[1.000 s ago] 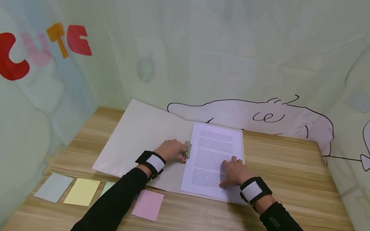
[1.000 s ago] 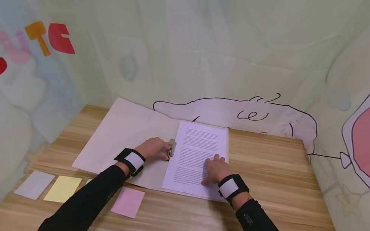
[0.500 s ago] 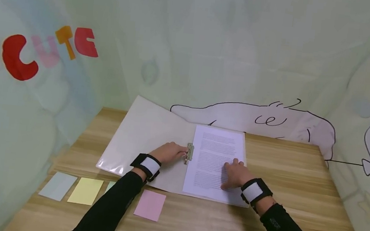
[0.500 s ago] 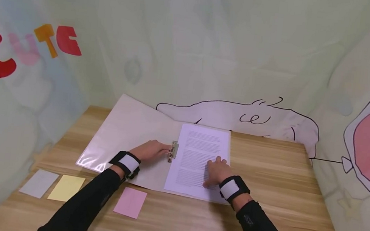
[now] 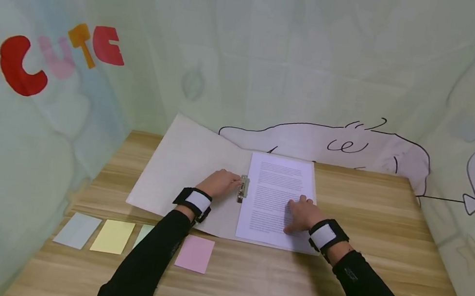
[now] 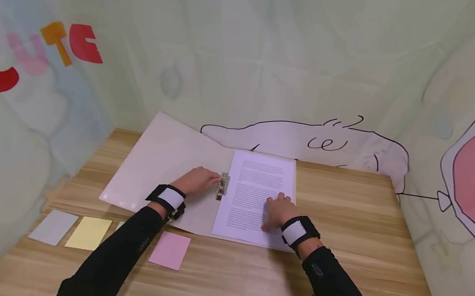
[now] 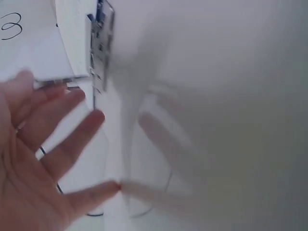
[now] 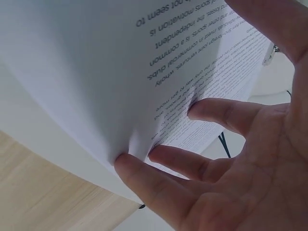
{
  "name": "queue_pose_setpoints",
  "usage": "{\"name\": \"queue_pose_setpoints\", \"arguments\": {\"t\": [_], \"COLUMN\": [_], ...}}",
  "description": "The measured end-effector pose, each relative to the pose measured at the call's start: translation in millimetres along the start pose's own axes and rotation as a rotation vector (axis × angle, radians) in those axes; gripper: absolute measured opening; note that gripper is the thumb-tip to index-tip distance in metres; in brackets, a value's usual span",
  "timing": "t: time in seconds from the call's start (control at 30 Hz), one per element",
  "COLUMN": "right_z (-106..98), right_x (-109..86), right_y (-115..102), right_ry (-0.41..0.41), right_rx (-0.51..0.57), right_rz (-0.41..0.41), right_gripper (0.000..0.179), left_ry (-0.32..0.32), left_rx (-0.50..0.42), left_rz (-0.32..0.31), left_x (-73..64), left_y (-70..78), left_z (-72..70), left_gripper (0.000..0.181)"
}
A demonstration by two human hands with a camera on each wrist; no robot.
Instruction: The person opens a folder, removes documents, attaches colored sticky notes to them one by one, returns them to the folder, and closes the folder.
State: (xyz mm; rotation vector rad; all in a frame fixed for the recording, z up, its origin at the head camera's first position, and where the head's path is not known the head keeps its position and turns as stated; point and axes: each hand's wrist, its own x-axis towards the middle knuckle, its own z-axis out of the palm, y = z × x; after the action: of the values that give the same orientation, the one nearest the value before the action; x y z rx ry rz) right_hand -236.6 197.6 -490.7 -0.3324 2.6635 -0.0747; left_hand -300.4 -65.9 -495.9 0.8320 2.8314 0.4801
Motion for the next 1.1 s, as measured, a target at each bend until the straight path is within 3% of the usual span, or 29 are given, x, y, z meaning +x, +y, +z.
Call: {"name": "queue_pose_setpoints", "arguments": {"t": [0.17,0.53,0.67,0.87,1.1], "right_z": [-1,-2,-2,-1,2], "right_x": [1.5,3.4,3.1,2.1,1.6], "right_y": [-1,-5,-4,-4,-5], "right_ry": [0.000,-0.008,0.001,0.013,0.019], "right_rx": [-0.004,0.010,0.008,0.005,0.013], "right_rz": [0.014,0.032,0.038,0.037,0.028], "right_gripper": [0.077,0.078,0.079,0.079,0.077], "left_ry": [0.097,0.212,0.237,0.246,0.271], "left_rx": [0.001,-0.209,-0.254,-0.213,-0.228], "left_rz": [-0.087,-0.281,-0.321,-0.362,-0.409], "left_x": [12.8,38.0,43.5,46.6,46.6], "left_y": [10.2,11.5,11.8,12.7,11.3], "left_z": [-0.2,13.3,18.0,22.0,26.7], "left_gripper": [0.031,0.029,0.023,0.016,0.018]}}
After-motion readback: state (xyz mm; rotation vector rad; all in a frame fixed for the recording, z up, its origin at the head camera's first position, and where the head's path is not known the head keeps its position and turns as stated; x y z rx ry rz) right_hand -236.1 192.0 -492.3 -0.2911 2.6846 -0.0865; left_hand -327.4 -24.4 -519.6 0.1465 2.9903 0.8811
